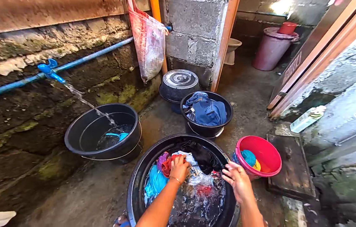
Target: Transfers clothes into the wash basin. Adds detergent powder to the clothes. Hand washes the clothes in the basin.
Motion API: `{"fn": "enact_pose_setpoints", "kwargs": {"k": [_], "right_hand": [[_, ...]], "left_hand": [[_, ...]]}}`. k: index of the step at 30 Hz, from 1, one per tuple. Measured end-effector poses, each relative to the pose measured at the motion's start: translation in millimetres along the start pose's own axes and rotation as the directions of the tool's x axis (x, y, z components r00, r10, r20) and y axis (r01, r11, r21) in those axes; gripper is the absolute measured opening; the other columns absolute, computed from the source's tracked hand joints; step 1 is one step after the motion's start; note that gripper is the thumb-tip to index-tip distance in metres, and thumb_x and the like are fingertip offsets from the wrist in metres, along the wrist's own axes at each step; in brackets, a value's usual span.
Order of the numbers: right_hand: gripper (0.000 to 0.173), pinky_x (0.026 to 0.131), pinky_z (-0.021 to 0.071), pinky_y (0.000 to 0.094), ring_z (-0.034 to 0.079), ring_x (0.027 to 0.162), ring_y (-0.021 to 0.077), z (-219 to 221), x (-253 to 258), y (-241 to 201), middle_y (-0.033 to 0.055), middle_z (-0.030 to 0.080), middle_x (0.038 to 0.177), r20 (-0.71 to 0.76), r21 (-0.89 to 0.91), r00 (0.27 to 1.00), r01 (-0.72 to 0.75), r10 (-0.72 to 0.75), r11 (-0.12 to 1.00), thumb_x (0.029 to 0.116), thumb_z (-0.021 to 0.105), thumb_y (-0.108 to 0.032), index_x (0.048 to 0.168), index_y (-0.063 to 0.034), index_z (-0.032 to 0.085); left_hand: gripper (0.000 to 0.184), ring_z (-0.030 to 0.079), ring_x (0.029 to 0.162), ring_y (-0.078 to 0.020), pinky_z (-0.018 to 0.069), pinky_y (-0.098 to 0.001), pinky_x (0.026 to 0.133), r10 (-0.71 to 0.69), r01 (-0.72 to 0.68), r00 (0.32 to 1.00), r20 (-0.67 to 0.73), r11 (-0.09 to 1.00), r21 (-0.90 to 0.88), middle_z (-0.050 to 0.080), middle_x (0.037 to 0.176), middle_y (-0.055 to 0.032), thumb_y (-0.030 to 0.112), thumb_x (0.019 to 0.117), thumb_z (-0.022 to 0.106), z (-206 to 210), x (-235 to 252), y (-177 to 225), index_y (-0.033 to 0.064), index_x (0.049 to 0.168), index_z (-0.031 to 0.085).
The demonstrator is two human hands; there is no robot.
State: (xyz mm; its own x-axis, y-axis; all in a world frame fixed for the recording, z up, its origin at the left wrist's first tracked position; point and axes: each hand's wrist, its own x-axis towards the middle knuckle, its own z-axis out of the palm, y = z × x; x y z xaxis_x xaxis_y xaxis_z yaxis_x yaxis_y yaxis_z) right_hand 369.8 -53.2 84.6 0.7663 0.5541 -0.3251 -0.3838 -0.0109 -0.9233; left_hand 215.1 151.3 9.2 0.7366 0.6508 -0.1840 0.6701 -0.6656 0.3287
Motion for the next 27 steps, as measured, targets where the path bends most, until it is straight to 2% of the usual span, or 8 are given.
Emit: {"fn": "enact_pose_setpoints", "kwargs": {"k": [5,10,13,16,18,21,23,27], "right_hand": [[0.03,0.083,0.0594,0.0414,0.069,0.102,0.0282,11.6,-2.3,17.4,0.0224,0.062,0.125,0.089,-0.102,0.992,-0.079,0.088,0.992,0.1041,0.05,-0.004,0.132,0.005,0.056],[0.027,0.081,0.0595,0.0391,0.07,0.097,0.0256,11.2,-0.4,17.6,0.0203,0.066,0.119,0.077,-0.097,0.992,-0.089,0.096,0.991,0.1042,0.051,-0.005,0.129,0.0043,0.058],[0.027,0.08,0.0593,0.039,0.07,0.096,0.0254,11.4,0.5,17.1,0.02,0.067,0.117,0.078,-0.098,0.991,-0.101,0.109,0.99,0.1045,0.051,-0.005,0.129,0.0042,0.058],[0.026,0.08,0.0593,0.0403,0.07,0.096,0.0262,13.6,0.8,19.1,0.02,0.067,0.116,0.102,-0.078,0.986,-0.122,0.13,0.989,0.105,0.049,-0.005,0.129,0.004,0.057],[0.027,0.079,0.0596,0.0408,0.071,0.094,0.0266,16.6,-0.5,22.1,0.0202,0.068,0.115,0.123,-0.054,0.981,-0.143,0.148,0.988,0.1054,0.049,-0.005,0.129,0.0042,0.057],[0.026,0.078,0.0597,0.0409,0.07,0.092,0.0265,24.4,-5.8,24.8,0.0195,0.068,0.113,0.16,-0.043,0.971,-0.172,0.176,0.984,0.1059,0.049,-0.006,0.129,0.0038,0.057],[0.026,0.077,0.0603,0.0402,0.071,0.091,0.0259,31.0,-12.0,25.2,0.0193,0.068,0.113,0.187,-0.069,0.966,-0.168,0.178,0.983,0.1053,0.05,-0.005,0.129,0.0036,0.057],[0.049,0.081,0.0592,0.0445,0.068,0.102,0.0293,49.7,-22.5,25.7,0.021,0.061,0.129,0.262,-0.193,0.961,-0.04,0.091,0.98,0.0968,0.062,0.0,0.144,-0.0017,0.048]], "left_hand": [[0.029,0.038,0.145,-0.0382,0.0263,-0.0601,0.117,0.002,-0.001,0.999,-0.034,0.999,0.04,0.045,0.157,-0.0135,0.024,0.0953,0.067,6.4,0.2,6.4,0.0162,0.122,0.075],[0.026,0.037,0.146,-0.0361,0.0241,-0.0592,0.118,-0.009,0.01,1.0,-0.018,0.998,0.066,0.046,0.157,-0.0094,0.025,0.0986,0.06,7.4,2.7,8.4,0.0131,0.113,0.078],[0.025,0.036,0.145,-0.0348,0.0261,-0.0591,0.117,-0.045,0.047,0.999,0.021,0.991,-0.122,0.048,0.155,-0.0079,0.026,0.0977,0.062,-10.2,1.8,3.9,0.0128,0.111,0.077],[0.026,0.049,0.135,-0.0359,0.0355,-0.0557,0.115,-0.084,0.069,0.996,-0.02,0.919,-0.388,0.058,0.139,-0.018,0.02,0.101,0.058,-41.0,0.0,-4.5,0.003,0.117,0.07],[0.027,0.061,0.12,-0.0351,0.0466,-0.0513,0.106,-0.098,0.055,0.994,-0.057,0.857,-0.513,0.063,0.125,-0.0234,0.015,0.1053,0.051,-67.5,-4.6,-1.7,-0.0029,0.123,0.061],[0.026,0.065,0.105,-0.029,0.0521,-0.0459,0.096,-0.067,-0.054,0.983,-0.169,0.778,-0.626,0.064,0.113,-0.021,0.013,0.1073,0.047,-108.6,-16.1,17.3,-0.0043,0.124,0.055],[0.022,0.064,0.096,-0.0206,0.0535,-0.0384,0.089,0.006,-0.212,0.956,-0.295,0.71,-0.671,0.064,0.104,-0.0151,0.012,0.1068,0.046,-135.7,-26.1,34.2,-0.0036,0.119,0.055],[0.015,0.06,0.086,-0.0068,0.0524,-0.0253,0.081,0.177,-0.55,0.82,-0.545,0.506,-0.664,0.06,0.093,-0.004,0.009,0.1053,0.046,-191.4,-54.4,72.7,-0.0012,0.109,0.056]]}}
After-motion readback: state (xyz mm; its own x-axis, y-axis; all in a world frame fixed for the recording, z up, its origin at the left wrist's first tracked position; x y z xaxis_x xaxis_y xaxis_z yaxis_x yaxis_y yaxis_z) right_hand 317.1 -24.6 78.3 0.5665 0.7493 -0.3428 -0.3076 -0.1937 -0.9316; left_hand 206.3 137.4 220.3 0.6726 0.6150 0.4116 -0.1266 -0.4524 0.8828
